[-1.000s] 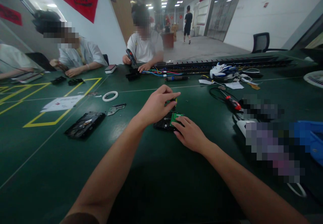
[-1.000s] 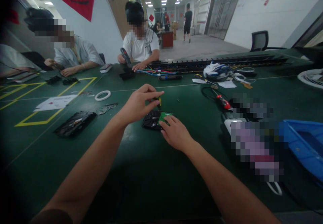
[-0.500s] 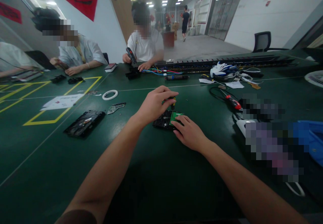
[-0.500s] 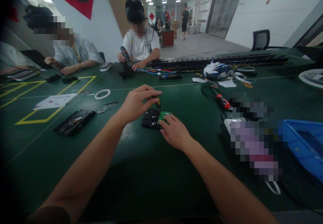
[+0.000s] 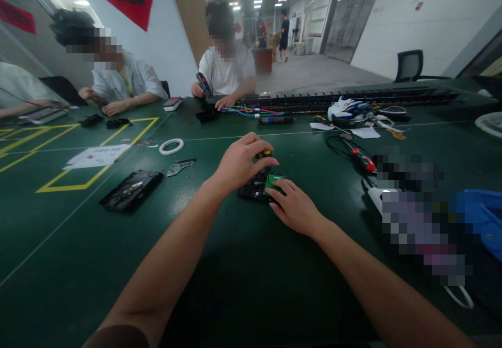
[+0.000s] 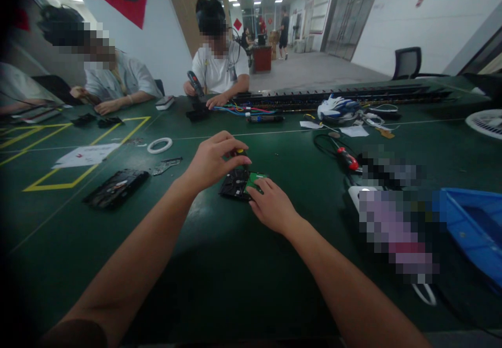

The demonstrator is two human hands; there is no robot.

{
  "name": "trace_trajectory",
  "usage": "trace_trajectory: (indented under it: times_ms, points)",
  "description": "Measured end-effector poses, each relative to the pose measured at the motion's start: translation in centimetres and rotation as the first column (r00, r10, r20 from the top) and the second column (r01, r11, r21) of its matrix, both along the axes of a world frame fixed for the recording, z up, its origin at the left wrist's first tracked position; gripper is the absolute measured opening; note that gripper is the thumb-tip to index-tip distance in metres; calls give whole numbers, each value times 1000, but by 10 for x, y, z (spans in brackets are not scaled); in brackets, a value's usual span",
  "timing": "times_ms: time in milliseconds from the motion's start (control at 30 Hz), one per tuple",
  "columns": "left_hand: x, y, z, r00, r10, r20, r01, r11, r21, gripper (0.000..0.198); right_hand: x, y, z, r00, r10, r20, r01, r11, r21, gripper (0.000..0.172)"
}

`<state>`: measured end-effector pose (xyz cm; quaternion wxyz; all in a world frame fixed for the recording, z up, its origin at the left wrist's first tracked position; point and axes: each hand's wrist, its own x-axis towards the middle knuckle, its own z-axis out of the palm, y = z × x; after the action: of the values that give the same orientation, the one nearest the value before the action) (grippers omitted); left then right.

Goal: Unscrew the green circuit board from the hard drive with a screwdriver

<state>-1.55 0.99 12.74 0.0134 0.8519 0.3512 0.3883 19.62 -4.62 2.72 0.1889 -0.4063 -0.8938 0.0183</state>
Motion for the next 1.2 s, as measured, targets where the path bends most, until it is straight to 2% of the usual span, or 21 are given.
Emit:
trace_trajectory:
  times_ms: [67, 233, 333, 400, 500, 600, 733, 833, 967, 1200]
  points:
    - [-1, 2, -1, 999, -19, 26, 19, 1000, -23, 19, 0, 0, 0, 1000, 1, 0, -1, 1000, 0, 37]
    - [-5, 7, -1, 993, -110, 37, 112, 991, -74, 36, 1, 1, -2, 1000, -1, 7, 1, 1000, -4, 37]
    - [-6, 7, -1, 990, -138, 30, 140, 988, -69, 39, 2, 2, -3, 1000, -7, 4, 7, 1000, -11, 37]
    - [-6, 8, -3, 994, -109, 23, 110, 993, -48, 35, 3, 3, -3, 1000, -1, -6, 1, 1000, -7, 37]
    - [-7, 9, -5, 1000, 14, -22, -14, 1000, 1, 26, 5, 4, -3, 1000, 23, -8, -23, 1000, -7, 37]
    - [-7, 8, -6, 986, 131, -101, -126, 990, 60, 29, 7, 5, -3, 999, 32, 7, -32, 999, -7, 38]
    - [-4, 5, -6, 974, 171, -149, -158, 983, 95, 34, 9, 6, -3, 1000, 23, 18, -23, 1000, -8, 38]
    - [-3, 6, -6, 987, 127, -100, -122, 991, 57, 29, 9, 6, -4, 999, 34, 10, -34, 999, -2, 37]
    - [-5, 7, -4, 1000, 11, 2, -11, 997, -75, 22, 9, 8, -6, 999, 51, -2, -51, 999, 10, 38]
    - [-11, 3, 7, 978, -210, -10, 204, 958, -203, 39, 11, 12, -9, 998, 57, -34, -58, 998, -16, 37]
